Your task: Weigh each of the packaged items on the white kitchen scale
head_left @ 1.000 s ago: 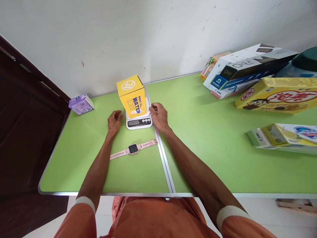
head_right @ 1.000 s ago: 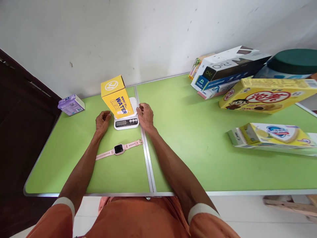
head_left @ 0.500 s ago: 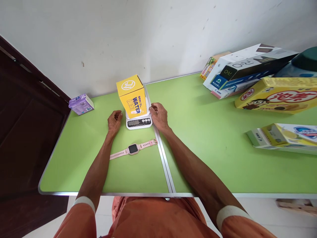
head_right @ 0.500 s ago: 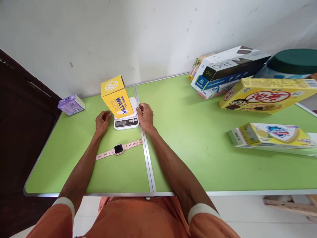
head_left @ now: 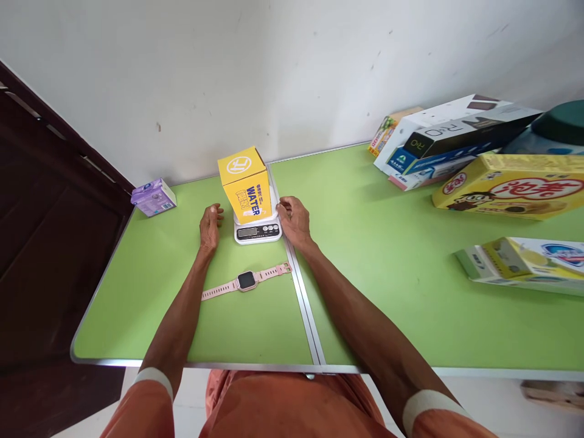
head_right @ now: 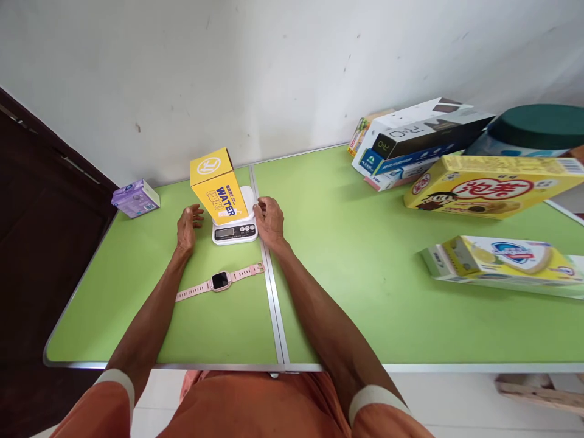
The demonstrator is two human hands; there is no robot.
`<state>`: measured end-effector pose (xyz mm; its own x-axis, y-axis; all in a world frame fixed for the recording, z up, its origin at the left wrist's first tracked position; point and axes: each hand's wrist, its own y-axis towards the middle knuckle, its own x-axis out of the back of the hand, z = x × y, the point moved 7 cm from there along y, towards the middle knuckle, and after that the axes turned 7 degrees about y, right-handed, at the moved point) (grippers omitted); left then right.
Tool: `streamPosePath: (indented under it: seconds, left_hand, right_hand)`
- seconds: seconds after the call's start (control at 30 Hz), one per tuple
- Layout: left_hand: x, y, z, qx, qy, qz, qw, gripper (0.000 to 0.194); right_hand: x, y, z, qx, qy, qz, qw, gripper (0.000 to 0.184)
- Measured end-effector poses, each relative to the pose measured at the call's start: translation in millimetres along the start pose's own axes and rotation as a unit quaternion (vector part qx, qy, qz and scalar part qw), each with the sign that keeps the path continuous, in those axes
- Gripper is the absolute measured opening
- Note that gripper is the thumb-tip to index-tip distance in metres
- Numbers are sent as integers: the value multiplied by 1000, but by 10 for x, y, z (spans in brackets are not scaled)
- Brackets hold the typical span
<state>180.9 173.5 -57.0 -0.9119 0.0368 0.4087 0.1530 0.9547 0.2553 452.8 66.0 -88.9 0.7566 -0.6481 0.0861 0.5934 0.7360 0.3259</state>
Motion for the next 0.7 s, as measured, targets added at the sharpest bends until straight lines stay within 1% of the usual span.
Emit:
streamPosePath:
  seconds: [0.07,0.1,0.17,0.23,0.33,0.4,0.47,0.5,0.6,0.7]
  left_hand:
    - [18,-41,-114,-26,-16,-4,1000,95]
    - [18,-67,-197,-50,-22,0,999,98]
    - [-1,-131,-395,-105,-27,21,994,101]
    - [-40,-194,-582,-148,-20,49,988,104]
    - [-98,-233,-745,-164,-2,72,984,106]
    - [-132,-216,-765,-155,4,81,985,99]
    - [-166,-174,-728,-140,3,91,986,93]
    - [-183,-146,-698,-132,1,95,987,94]
    - [-240,-48,-612,-122,-3,106,987,104]
    - [-318,55,-563,-117,3,125,985,112]
  right_hand:
    - [0,0,-7,0,2,-2,1000,25]
    - [0,-1,-8,0,2,-3,1000,26]
    - [1,-8,1,0,1,0,1000,28]
    - [13,-20,43,4,7,-1,1000,33]
    - [75,-46,204,24,16,-27,999,44]
    - [103,-69,369,45,17,-41,998,49]
    - [76,-96,541,63,22,-29,997,49]
    - [45,-113,617,70,25,-15,997,49]
    - [-57,-174,760,80,23,27,996,52]
    - [-102,-233,756,80,10,45,996,56]
